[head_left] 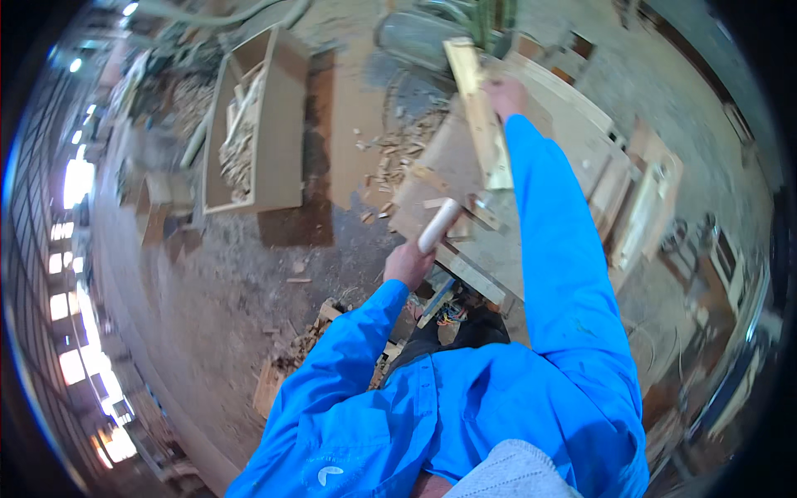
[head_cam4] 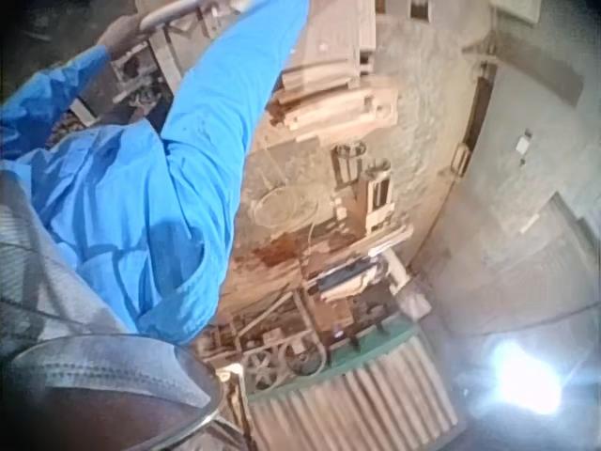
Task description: The person assembles or organizes small wooden slats by hand on a workbench.
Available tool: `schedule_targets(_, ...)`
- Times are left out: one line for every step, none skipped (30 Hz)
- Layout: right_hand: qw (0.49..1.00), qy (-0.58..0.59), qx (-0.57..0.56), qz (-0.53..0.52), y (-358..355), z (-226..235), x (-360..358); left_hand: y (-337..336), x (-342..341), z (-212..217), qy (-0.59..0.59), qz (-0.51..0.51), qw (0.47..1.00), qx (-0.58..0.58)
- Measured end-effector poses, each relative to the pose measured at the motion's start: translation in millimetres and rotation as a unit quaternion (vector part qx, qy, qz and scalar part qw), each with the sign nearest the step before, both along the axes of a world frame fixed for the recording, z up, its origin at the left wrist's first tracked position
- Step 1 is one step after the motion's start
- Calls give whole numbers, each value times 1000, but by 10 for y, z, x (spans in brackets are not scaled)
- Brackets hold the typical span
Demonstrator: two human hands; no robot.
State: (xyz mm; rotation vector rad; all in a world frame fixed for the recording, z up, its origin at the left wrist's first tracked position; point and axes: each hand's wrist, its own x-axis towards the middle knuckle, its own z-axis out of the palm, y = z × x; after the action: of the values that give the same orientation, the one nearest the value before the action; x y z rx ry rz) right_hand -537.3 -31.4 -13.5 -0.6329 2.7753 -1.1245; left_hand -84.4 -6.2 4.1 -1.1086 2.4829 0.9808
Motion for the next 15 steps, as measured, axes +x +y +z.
schedule_targets(999,-4,-29,-25,195,-39,-104,-12,-20,-66,12,-14,1000,23)
schedule_targets(992,-99,-81,0,-99,-23,370,-142,307,-161,4,9,1000,-12)
schedule_targets(991,-92,-97,-9,150,-57,235,-76,174,-94,-4,-3,1000,14)
schedule_targets(983,-75,-164,-42,326,-89,237,-34,63,-27,-31,-4,999,22)
schedule_targets(981,-71,-176,-35,327,-58,399,-82,212,-44,43,-30,999,12)
schedule_targets(896,-243,-364,-81,633,-106,289,-16,78,45,59,-52,997,2)
schedule_targets(862,-305,-392,-99,768,-130,491,-56,125,109,27,-21,999,21)
schedule_targets(853,-268,-431,-119,823,-125,794,-110,206,153,-3,7,999,42)
schedule_targets(857,-254,-427,-139,979,-133,1020,-132,352,144,26,9,999,19)
schedule_targets(826,-307,-442,-172,1026,81,1402,-173,535,142,45,18,999,-9)
schedule_targets(832,-214,-469,-204,1356,45,1383,-143,469,216,69,9,998,-3)
schedule_targets(778,-241,-526,-245,1530,94,1503,-140,513,256,50,1,999,-3)
schedule_targets(785,-220,-493,-303,1493,291,1691,-140,608,258,30,4,1000,-2)
schedule_targets(789,-196,-459,-359,1375,528,1889,-107,725,201,59,28,998,-12)
schedule_targets(787,-167,-460,-376,1431,623,1948,-59,641,181,75,-8,997,16)
